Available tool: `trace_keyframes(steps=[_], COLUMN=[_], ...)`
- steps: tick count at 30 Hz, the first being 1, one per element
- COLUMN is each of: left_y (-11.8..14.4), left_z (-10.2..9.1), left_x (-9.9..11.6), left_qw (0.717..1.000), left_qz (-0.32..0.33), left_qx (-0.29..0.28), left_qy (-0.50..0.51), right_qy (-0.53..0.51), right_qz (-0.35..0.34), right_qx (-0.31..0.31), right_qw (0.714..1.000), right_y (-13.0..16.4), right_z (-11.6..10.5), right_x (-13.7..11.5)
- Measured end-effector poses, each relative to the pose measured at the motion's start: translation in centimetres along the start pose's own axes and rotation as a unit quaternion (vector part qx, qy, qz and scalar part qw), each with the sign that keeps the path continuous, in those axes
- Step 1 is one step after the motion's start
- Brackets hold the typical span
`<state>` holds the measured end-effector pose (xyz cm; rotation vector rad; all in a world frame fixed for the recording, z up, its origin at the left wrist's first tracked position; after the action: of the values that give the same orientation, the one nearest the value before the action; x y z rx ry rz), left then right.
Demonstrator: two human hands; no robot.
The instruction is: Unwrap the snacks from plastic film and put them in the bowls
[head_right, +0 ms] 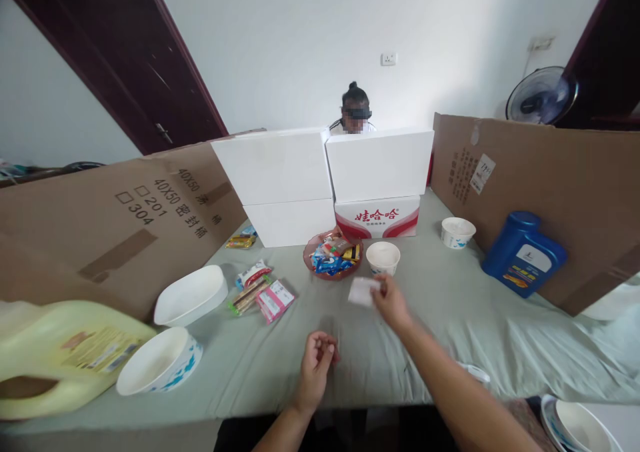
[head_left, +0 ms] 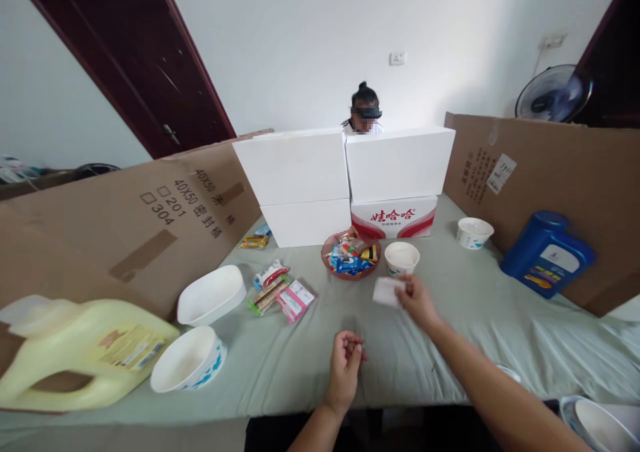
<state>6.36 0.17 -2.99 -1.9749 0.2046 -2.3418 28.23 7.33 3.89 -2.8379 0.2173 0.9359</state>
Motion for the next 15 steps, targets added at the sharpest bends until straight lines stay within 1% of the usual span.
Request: trace_keyframes(steps=[2, 3, 5, 6, 8, 12, 15], left_y=[0.1, 0.1, 0.2, 0.2, 0.2, 0.2, 0.2], left_z=[0.4, 0.6, 0.9, 0.9, 1.0, 0.9, 0.8], left_x=[-0.3, -0.4, -0.7, -0.7, -0.7, -0.7, -0.9], left_qw=[0.999, 0.998, 0.997, 0.997, 0.997, 0.997, 0.996], left_qz=[-0.004, -0.008, -0.016, -0.019, -0.026, -0.028, -0.021], left_qx=[-0.032, -0.047, -0.066, -0.069, -0.069, -0.063, -0.066], left_qy=[-0.022, -0.028, -0.028, -0.026, -0.026, -0.046, -0.056], right_qy=[0.046, 0.073, 0.128, 0.155, 0.203, 0.276, 0.307], right_qz=[0.02, 0.032, 0.047, 0.052, 0.052, 0.041, 0.034], right_qx=[0.038, 0.049, 0.053, 0.049, 0.035, 0.017, -0.01], right_qw=[0.998, 0.996, 0.989, 0.985, 0.977, 0.96, 0.951], right_y=[-4.9, -6.9, -10.0, -10.8, -11.7, -12.0, -12.3], right_z=[-3.3, -4.5, -5.9, -6.0, -5.6, -4.1, -3.9], right_x=[0.3, 0.5, 0.6, 0.7, 0.5, 0.0, -0.2])
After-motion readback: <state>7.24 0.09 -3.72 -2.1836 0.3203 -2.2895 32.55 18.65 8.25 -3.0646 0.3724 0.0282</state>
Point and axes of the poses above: each hand's wrist, its own y-axis away from the middle knuckle, its own z-axis out of the palm, x = y × z, the point moved 4 cm from there along -y, towards the middle knuckle, and after that the axes turned 10 degrees about y, right-handed, at the moved point
